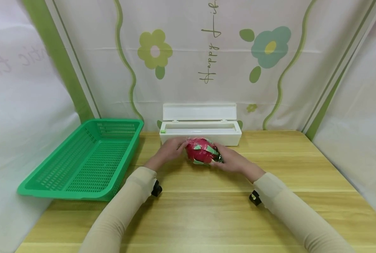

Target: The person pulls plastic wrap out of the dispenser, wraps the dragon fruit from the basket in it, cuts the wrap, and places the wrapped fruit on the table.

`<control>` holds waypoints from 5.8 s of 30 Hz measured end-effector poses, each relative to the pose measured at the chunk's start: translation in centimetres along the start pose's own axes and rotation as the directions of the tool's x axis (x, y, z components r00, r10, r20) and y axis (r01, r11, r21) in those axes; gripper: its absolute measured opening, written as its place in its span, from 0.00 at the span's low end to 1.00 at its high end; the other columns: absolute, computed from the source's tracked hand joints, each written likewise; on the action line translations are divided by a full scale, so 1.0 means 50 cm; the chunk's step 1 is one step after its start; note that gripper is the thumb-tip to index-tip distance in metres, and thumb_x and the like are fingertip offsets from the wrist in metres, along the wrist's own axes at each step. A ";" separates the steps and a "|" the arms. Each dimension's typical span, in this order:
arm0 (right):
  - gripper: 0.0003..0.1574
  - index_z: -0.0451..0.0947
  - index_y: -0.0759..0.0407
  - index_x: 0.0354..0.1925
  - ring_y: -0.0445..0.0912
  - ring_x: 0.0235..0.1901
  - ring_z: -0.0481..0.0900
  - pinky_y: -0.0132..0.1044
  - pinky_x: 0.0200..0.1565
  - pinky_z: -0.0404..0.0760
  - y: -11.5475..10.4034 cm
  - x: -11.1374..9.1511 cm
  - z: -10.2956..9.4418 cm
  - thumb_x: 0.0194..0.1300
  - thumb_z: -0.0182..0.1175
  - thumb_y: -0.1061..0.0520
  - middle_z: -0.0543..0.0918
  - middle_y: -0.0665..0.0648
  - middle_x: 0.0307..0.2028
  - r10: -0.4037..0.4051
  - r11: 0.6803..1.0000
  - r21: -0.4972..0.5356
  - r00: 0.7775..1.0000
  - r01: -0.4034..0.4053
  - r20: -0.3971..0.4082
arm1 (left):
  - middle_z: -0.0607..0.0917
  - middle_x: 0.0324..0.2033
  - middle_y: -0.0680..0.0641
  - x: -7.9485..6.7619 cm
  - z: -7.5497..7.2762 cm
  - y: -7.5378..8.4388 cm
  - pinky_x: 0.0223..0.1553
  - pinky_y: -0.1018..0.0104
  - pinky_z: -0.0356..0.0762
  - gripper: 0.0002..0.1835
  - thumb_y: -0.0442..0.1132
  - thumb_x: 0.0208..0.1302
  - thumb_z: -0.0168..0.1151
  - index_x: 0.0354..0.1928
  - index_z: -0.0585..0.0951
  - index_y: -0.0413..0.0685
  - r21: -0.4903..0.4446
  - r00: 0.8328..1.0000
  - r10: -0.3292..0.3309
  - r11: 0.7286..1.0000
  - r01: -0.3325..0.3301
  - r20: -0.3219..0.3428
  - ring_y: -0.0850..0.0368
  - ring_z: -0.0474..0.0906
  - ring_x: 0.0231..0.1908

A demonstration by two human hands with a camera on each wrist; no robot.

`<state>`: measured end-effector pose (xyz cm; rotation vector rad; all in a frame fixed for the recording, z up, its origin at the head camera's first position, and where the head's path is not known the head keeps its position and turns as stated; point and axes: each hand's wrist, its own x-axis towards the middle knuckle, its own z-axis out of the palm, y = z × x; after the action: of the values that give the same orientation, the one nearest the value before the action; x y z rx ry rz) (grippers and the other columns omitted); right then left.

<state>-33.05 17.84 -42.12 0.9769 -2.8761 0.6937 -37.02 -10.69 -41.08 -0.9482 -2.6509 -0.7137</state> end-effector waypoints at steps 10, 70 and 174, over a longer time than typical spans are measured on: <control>0.51 0.48 0.67 0.73 0.59 0.66 0.63 0.53 0.64 0.64 -0.004 -0.003 0.003 0.66 0.62 0.44 0.65 0.68 0.66 -0.040 0.999 0.025 0.999 0.040 0.002 | 0.74 0.17 0.50 -0.009 -0.007 0.008 0.30 0.63 0.71 0.25 0.46 0.76 0.49 0.20 0.77 0.43 -0.051 0.997 -0.069 0.996 0.067 -0.040 0.56 0.68 0.23; 0.44 0.50 0.65 0.74 0.59 0.66 0.64 0.54 0.65 0.62 -0.028 -0.022 -0.023 0.74 0.48 0.40 0.65 0.68 0.67 -0.039 0.971 0.239 0.987 0.001 0.154 | 0.61 0.70 0.41 -0.095 -0.039 0.019 0.56 0.53 0.74 0.44 0.38 0.61 0.70 0.75 0.56 0.52 0.024 0.969 0.117 0.992 -0.125 0.216 0.44 0.71 0.60; 0.23 0.79 0.64 0.50 0.52 0.44 0.81 0.49 0.44 0.81 0.007 -0.079 -0.042 0.54 0.69 0.71 0.83 0.58 0.46 -0.162 0.980 0.091 0.974 0.178 -0.158 | 0.82 0.36 0.46 -0.103 -0.047 0.048 0.43 0.49 0.80 0.03 0.30 0.63 0.64 0.38 0.84 0.41 -0.578 0.957 -0.284 0.773 0.262 0.054 0.52 0.78 0.38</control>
<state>-30.30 21.23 -41.00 1.1157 -2.6132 0.8701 -31.41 -13.03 -40.15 -0.6469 -2.5979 -1.6666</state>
